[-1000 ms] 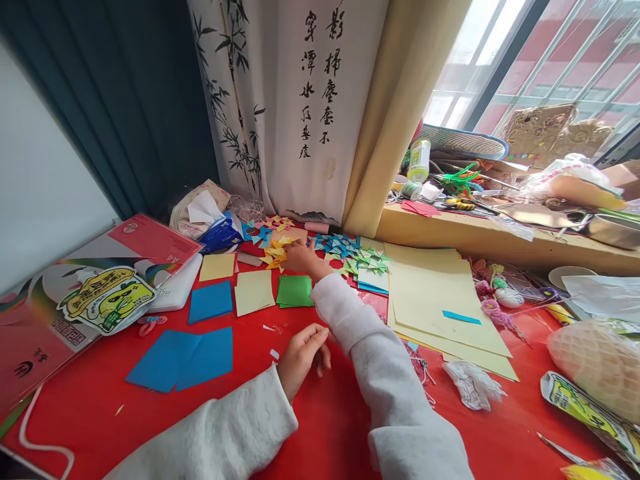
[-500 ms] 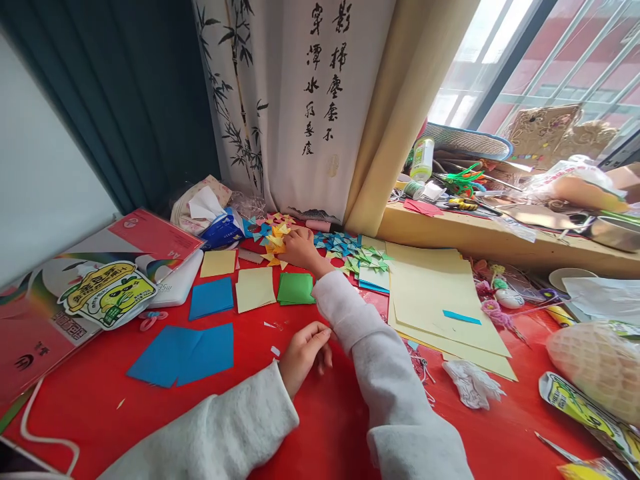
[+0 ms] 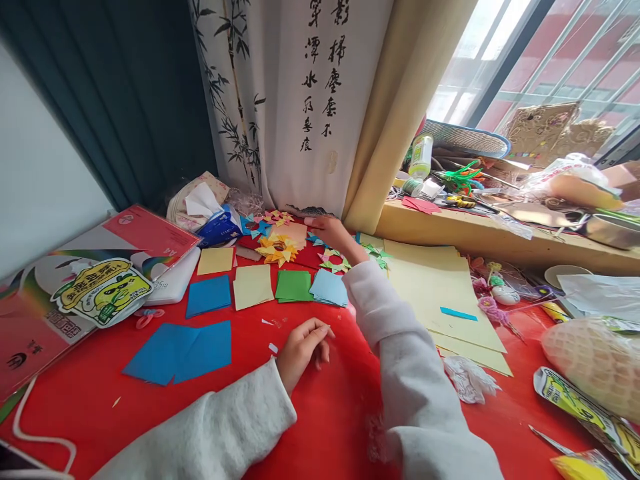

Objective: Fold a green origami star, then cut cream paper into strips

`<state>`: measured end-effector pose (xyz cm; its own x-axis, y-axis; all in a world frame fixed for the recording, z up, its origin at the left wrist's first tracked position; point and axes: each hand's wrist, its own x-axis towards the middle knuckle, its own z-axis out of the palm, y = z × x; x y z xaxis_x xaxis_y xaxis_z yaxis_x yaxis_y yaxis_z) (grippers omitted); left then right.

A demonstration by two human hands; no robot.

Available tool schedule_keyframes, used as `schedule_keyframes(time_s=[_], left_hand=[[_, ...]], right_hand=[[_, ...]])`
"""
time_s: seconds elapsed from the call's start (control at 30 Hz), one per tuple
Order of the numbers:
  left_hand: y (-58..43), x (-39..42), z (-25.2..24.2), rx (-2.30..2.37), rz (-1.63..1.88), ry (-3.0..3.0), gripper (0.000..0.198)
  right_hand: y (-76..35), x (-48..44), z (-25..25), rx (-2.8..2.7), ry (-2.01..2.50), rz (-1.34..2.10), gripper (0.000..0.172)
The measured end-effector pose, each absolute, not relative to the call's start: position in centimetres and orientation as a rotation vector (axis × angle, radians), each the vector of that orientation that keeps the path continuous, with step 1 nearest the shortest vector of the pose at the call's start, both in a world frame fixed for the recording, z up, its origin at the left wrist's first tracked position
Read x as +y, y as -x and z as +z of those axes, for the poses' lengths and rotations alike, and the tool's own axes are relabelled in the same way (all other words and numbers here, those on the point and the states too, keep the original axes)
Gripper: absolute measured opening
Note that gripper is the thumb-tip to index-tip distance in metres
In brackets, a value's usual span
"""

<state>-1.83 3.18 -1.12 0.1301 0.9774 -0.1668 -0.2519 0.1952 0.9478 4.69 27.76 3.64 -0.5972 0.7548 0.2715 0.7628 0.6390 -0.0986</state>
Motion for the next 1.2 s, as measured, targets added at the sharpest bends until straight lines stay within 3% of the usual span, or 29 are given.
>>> schedule_keyframes(time_s=[0.1,0.37,0.57,0.97,1.2], left_hand=[[1.8,3.2,-1.0,1.008,1.104,-0.935,0.021],[2.0,3.3,-0.7,1.026,1.09,-0.942,0.018],[2.0,3.3,-0.9,1.025,1.085,-0.937,0.019],[2.0,3.3,-1.2,1.018,1.084,-0.967,0.019],[1.9,3.4,-1.4,1.007,1.086,-0.981,0.018]], right_hand=[[-9.3,29.7,3.6,-2.549,1.423,-0.019,0.032],[-11.0,30.6,-1.2,-2.483,1.619,-0.042,0.057],[-9.8,31.1,-1.1,-2.427,1.593,-0.052,0.045],[-9.7,31.2,-1.7,-2.397,1.62,-0.035,0.044],[-8.7,30.7,1.4,-2.334,1.435,-0.173,0.044]])
